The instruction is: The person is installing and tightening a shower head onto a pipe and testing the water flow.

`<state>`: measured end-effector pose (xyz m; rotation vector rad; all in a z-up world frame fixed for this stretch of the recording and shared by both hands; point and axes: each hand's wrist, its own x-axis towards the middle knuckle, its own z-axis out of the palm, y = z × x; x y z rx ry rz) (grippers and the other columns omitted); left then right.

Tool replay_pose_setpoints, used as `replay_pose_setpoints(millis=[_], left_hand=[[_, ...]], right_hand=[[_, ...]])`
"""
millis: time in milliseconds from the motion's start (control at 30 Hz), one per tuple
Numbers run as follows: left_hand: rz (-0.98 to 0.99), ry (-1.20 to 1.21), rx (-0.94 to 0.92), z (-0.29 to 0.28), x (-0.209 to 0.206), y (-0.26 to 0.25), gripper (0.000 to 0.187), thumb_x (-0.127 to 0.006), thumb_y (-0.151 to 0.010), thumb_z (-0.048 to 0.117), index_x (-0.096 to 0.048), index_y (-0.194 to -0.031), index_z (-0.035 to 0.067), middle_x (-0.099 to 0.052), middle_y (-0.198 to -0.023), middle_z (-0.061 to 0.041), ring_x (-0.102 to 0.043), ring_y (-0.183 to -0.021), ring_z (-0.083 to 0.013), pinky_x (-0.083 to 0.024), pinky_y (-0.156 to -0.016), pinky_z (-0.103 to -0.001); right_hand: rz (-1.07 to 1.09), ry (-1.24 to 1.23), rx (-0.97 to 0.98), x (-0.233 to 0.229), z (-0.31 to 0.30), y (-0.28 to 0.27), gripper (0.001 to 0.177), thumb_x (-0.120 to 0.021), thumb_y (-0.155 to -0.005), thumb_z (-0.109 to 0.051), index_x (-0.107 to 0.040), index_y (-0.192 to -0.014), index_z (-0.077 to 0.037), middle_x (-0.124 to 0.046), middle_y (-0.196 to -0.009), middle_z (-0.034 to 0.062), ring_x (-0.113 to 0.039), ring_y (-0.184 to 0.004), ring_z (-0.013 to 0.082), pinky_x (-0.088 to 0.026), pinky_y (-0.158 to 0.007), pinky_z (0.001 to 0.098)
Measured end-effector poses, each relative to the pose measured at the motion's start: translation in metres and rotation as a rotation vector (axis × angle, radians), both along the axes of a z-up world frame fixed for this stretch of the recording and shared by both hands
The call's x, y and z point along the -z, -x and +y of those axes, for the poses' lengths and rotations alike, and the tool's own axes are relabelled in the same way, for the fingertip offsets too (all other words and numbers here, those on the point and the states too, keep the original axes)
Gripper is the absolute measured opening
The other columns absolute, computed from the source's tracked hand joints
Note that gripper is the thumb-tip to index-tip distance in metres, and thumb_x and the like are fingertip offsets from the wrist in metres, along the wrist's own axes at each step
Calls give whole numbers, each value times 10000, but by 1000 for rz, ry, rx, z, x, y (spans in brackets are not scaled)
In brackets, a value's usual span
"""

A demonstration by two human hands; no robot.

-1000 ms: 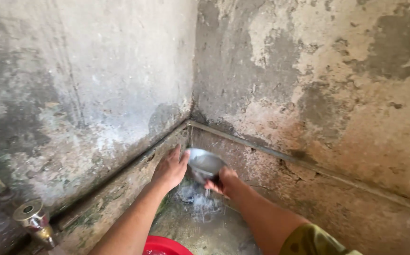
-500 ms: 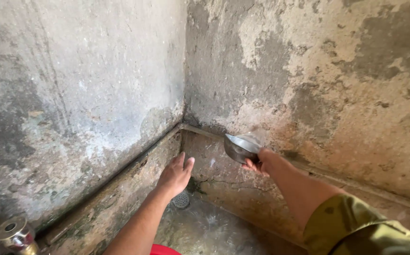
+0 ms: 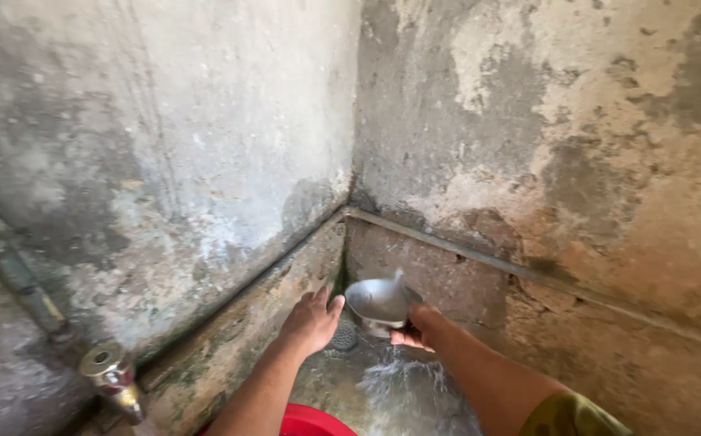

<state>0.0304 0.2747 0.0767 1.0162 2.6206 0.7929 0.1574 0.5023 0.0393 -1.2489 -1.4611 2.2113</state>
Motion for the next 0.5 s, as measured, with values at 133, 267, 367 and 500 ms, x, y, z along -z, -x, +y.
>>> replay_pose_setpoints(millis=[133,267,367,500], left_hand=[[-13,63,-29,-32,1,12,686,-318,-1045,552,-353,-1558,99,-427,-1554,-215,-436,-1436,-367,-367,-1200,-450],[7,32,-43,-51,-3,24,682,-344,-1043,547,-340,-1557,100,-415,-1550,-215,-434,-1425,-375,-375,-1183,-456],[-41,127,-65,-62,-13,25,680,-322,-1066,546,-353,-1542,62,-447,-1535,-219,-477,-1410,-367,-402,-1184,-448],[19,109,-83,-87,-20,30,705,-447,-1033,532,-342,-1548,63,-399,-1554,-239,-438,-1422,-389,-388,-1176,-451]], right_hand=[[20,-112,-108,-49,19,42,378,-530,-1040,-214,-607,-1341,2,-661,-725,159,-628,-449,199,-579,-392,293],[47,-237,-198,-110,48,59,398,-517,-1030,-200,-584,-1393,-52,-626,-677,137,-581,-432,169,-552,-396,272],[-74,-346,-199,-103,53,55,361,-535,-1010,-208,-634,-1302,-20,-663,-736,152,-629,-483,215,-582,-431,324],[-221,-492,-215,-67,27,65,342,-561,-980,-221,-709,-1165,27,-717,-825,174,-702,-558,283,-628,-484,403]])
